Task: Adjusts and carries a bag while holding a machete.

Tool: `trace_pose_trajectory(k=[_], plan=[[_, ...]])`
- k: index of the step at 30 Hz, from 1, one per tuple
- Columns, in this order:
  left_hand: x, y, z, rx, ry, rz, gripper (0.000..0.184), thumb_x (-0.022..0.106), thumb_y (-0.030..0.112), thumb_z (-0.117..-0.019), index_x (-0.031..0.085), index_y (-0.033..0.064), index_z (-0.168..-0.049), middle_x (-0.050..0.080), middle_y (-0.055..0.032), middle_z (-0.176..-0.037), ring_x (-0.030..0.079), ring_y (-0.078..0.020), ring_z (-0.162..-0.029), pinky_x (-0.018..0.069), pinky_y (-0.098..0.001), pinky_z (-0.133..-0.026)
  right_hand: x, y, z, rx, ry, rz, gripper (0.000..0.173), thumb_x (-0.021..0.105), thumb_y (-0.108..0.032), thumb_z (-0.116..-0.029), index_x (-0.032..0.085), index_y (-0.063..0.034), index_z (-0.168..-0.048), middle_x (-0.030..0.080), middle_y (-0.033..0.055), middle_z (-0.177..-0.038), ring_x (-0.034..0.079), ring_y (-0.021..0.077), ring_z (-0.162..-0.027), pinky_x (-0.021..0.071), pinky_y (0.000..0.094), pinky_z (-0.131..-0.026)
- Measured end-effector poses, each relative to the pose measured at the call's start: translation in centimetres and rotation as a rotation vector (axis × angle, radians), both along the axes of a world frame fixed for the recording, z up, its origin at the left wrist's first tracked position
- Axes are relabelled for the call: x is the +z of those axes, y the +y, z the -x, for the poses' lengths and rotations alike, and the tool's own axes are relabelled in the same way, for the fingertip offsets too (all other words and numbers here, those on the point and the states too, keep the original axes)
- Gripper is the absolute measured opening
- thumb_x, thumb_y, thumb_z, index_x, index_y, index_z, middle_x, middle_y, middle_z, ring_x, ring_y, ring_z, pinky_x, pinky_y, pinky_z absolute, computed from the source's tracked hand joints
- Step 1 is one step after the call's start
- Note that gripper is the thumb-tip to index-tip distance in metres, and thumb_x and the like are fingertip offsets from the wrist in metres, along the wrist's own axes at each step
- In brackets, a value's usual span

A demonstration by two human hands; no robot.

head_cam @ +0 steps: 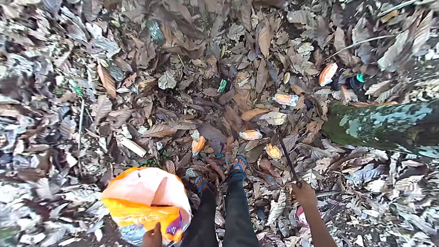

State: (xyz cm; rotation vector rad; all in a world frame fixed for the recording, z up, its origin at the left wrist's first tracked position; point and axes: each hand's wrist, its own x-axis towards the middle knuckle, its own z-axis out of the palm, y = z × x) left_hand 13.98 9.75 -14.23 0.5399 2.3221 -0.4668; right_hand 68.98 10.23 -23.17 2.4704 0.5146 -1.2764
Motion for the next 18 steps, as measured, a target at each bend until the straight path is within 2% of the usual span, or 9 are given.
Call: trace_pose_trajectory(k=[3,5,7,9,10,12,14,16,18], plan=[[-0.3,5.2,-0.1,-0.015,0.028,-0.243,0.073,0.041,0.052,-0.1076,0.048,-0.0121,-0.141,0.059,-0.0377,-0.128,0.059,-0.05,-0.12,0.0446,-0.0649,-0.102,0.7,0.1,-0.5,0.176,-0.109,0.019,0.05,0.059,-0.043,-0.1029,0.058,-0.0096,-0.141,0.071,0.0279,-0.114,0.068,0.0491,-0.107,0.0517,0.0691,-0.089],[-0.7,7.8,-0.5,-0.093,0.019,-0.341,0.073,0.05,0.051,-0.1049,0.044,-0.0122,-0.143,0.057,-0.0368,-0.13,0.057,-0.0488,-0.122,0.044,-0.0632,-0.104,1.3,-0.1,-0.6,0.267,-0.152,-0.121,0.05,0.061,-0.039,-0.1026,0.059,-0.0045,-0.139,0.071,0.0317,-0.108,0.069,0.0539,-0.1,0.0512,0.0719,-0.085],[-1.8,9.2,-0.5,-0.277,0.017,-0.433,0.069,0.06,0.041,-0.1016,0.042,-0.0124,-0.142,0.057,-0.0366,-0.127,0.06,-0.0486,-0.114,0.0487,-0.0624,-0.096,0.8,-0.7,-0.8,0.346,-0.194,-0.352,0.044,0.065,-0.031,-0.1006,0.064,0.0028,-0.128,0.071,0.0333,-0.097,0.069,0.0565,-0.087,0.0507,0.0737,-0.075],[-2.8,9.6,-0.5,-0.442,0.035,-0.446,0.066,0.063,0.034,-0.0995,0.043,-0.0122,-0.141,0.055,-0.0377,-0.129,0.06,-0.0491,-0.109,0.0498,-0.0629,-0.09,-1.6,-1.0,-1.4,0.374,-0.181,-0.439,0.041,0.066,-0.026,-0.0998,0.065,0.0071,-0.124,0.07,0.0346,-0.097,0.069,0.0567,-0.085,0.0505,0.0741,-0.074],[-2.9,9.1,-0.3,-0.488,0.057,-0.426,0.062,0.064,0.033,-0.0989,0.045,-0.0103,-0.14,0.054,-0.0376,-0.13,0.061,-0.0485,-0.104,0.0504,-0.0625,-0.086,-3.8,-1.5,-2.1,0.386,-0.147,-0.353,0.042,0.064,-0.027,-0.1011,0.063,0.0074,-0.125,0.07,0.0349,-0.1,0.069,0.0562,-0.089,0.0507,0.0735,-0.077],[-2.7,8.0,0.0,-0.552,0.055,-0.36,0.053,0.061,0.03,-0.1004,0.05,-0.0052,-0.138,0.054,-0.0346,-0.132,0.065,-0.0437,-0.092,0.0538,-0.0589,-0.076,-8.6,-3.0,-4.6,0.41,-0.046,0.061,0.049,0.058,-0.035,-0.1042,0.057,0.0039,-0.134,0.068,0.0337,-0.115,0.067,0.0523,-0.108,0.0504,0.0705,-0.09],[-2.6,7.2,0.0,-0.61,0.033,-0.324,0.044,0.056,0.028,-0.1016,0.056,-0.0023,-0.134,0.055,-0.0324,-0.131,0.067,-0.0407,-0.082,0.0558,-0.058,-0.069,-13.2,-3.2,-7.0,0.392,0.032,0.401,0.055,0.06,-0.038,-0.1025,0.057,0.0048,-0.137,0.062,0.0328,-0.131,0.06,0.0494,-0.124,0.0472,0.0689,-0.101],[-2.6,6.9,0.6,-0.653,0.012,-0.305,0.041,0.05,0.025,-0.1026,0.058,-0.0023,-0.132,0.057,-0.0315,-0.131,0.067,-0.0399,-0.079,0.0549,-0.0578,-0.067,-15.2,-3.0,-7.2,0.356,0.047,0.497,0.053,0.063,-0.037,-0.1002,0.059,0.003,-0.135,0.061,0.0305,-0.135,0.059,0.0471,-0.127,0.0471,0.068,-0.101],[-2.4,6.1,1.1,-0.668,-0.012,-0.253,0.04,0.048,0.023,-0.1033,0.059,-0.0033,-0.131,0.059,-0.0317,-0.131,0.067,-0.0448,-0.092,0.0533,-0.0623,-0.075,-14.2,-3.4,-6.3,0.285,0.067,0.462,0.049,0.066,-0.035,-0.0985,0.062,0.0013,-0.132,0.062,0.0299,-0.132,0.06,0.0465,-0.125,0.0471,0.0687,-0.1]])
